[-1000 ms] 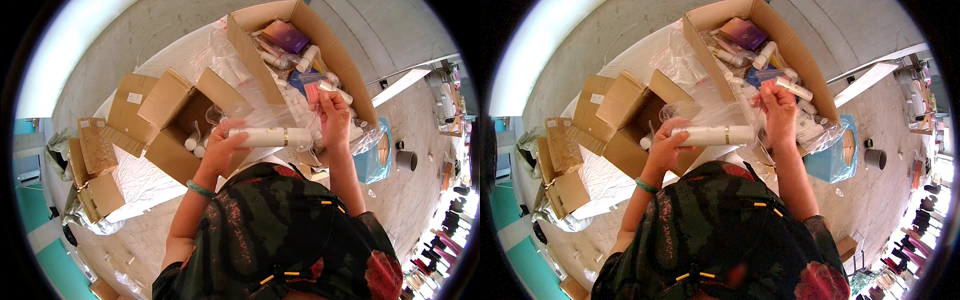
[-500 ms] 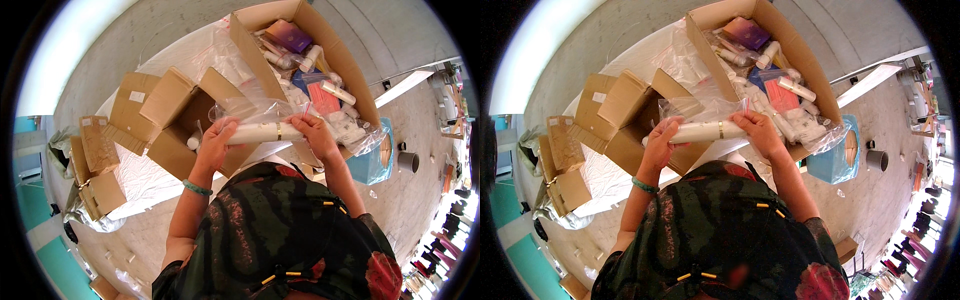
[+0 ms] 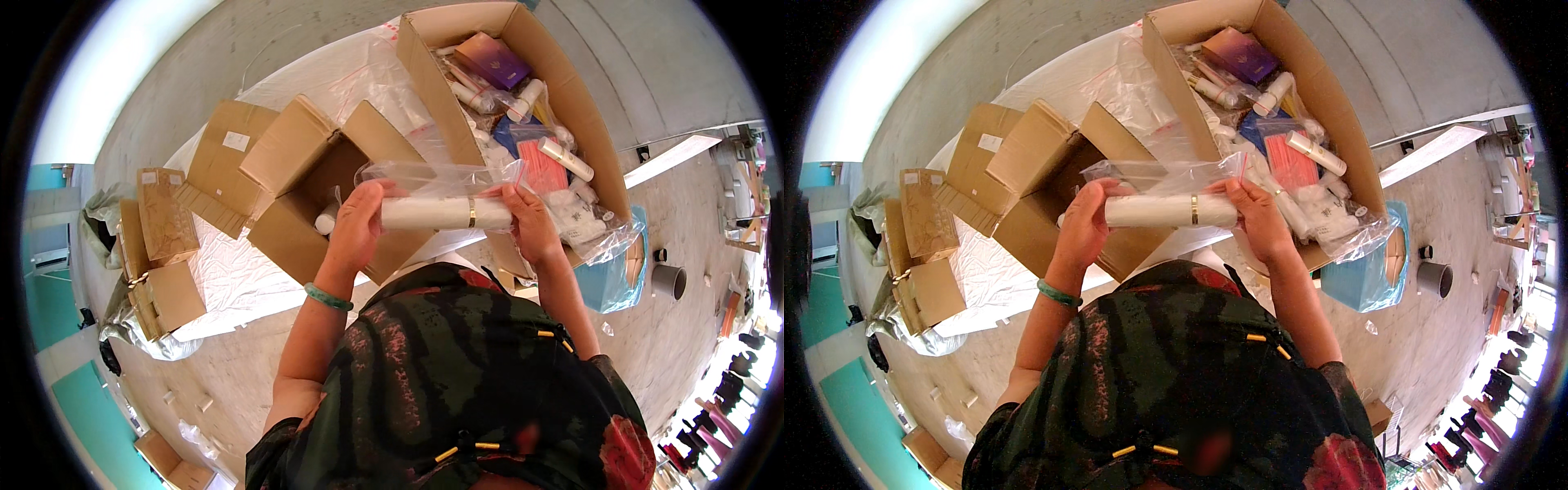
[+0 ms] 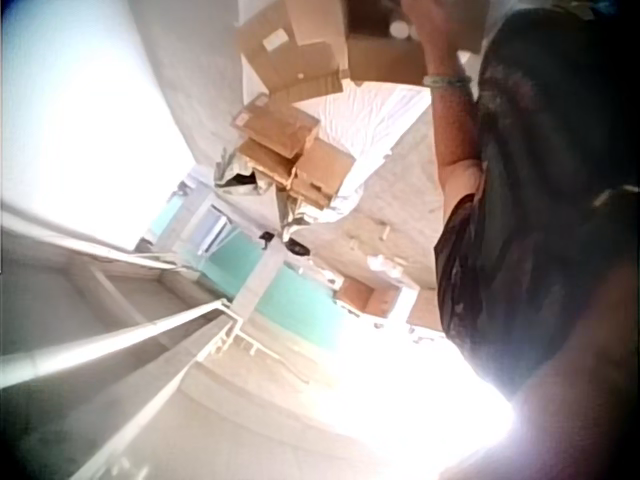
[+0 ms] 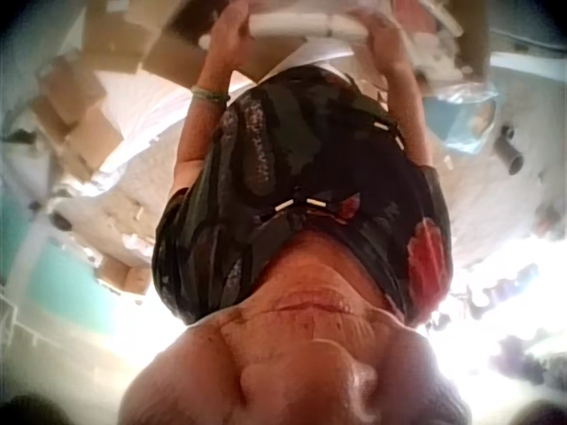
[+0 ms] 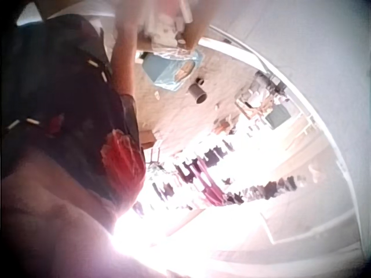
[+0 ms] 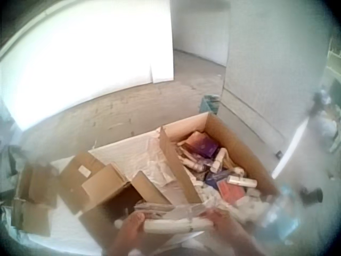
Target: The person takes cylindrical tubes from a large container, places them individually into plastic bags, and then puts the bagged items into a cardboard box.
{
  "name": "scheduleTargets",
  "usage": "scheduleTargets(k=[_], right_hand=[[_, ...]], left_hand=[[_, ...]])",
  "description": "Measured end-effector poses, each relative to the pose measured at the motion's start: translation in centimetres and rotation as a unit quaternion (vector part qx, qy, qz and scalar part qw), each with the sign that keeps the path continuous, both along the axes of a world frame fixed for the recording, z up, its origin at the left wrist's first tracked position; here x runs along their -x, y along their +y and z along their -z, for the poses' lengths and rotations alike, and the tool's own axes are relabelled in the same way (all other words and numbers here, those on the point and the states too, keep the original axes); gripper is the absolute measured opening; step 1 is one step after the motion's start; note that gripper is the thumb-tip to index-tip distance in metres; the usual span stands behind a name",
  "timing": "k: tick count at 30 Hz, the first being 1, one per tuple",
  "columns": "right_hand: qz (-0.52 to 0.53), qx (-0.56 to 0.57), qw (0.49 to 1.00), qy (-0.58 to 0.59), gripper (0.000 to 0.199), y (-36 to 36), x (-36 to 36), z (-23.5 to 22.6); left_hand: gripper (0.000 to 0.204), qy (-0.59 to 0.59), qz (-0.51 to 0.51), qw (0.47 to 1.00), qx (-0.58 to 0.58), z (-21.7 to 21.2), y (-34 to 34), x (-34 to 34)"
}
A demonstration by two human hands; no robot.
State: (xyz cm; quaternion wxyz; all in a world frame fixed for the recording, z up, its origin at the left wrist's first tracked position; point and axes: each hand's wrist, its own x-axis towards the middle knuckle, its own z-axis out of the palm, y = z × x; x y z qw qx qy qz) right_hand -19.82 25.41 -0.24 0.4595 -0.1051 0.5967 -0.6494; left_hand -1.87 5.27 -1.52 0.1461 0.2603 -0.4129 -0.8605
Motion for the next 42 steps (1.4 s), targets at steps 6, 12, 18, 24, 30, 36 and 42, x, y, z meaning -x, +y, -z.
scheduleTargets(k=[6, 12, 18, 24, 30, 36, 42], right_hand=[[-0.063, 0.000, 0.998, 0.023, 0.020, 0.2, 0.4, -1.4], [-0.062, 0.074, 0.995, 0.025, 0.018, 0.2, 0.7, -0.5], [-0.110, 0.079, 0.985, 0.103, 0.028, -0.1, -0.1, -2.4], [-0.127, -0.059, 0.983, 0.120, 0.038, -0.3, 0.3, -1.5], [-0.087, 0.016, 0.994, 0.056, 0.042, -0.8, -0.3, -2.0], [-0.152, 0.013, 0.978, 0.142, 0.045, -1.6, -1.2, -1.7], [-0.124, 0.014, 0.983, 0.138, 0.042, -3.4, -1.5, -3.2]], left_hand=[[0.030, -0.003, 0.052, 0.997, 0.050, 0.3, -0.4, -0.6], [0.019, 0.006, 0.018, 0.999, 0.034, 0.3, -0.8, -0.4], [0.019, -0.034, -0.022, 0.999, 0.011, 0.7, -1.1, -0.6], [0.025, -0.024, 0.059, 0.996, 0.067, 0.0, -1.2, -1.6], [0.025, -0.023, 0.048, 0.997, 0.056, -0.3, -0.8, -2.7], [0.020, -0.048, 0.025, 0.993, 0.107, 1.1, -1.3, -4.6], [0.022, -0.064, -0.063, 0.991, 0.100, -0.7, -3.9, -5.4]])
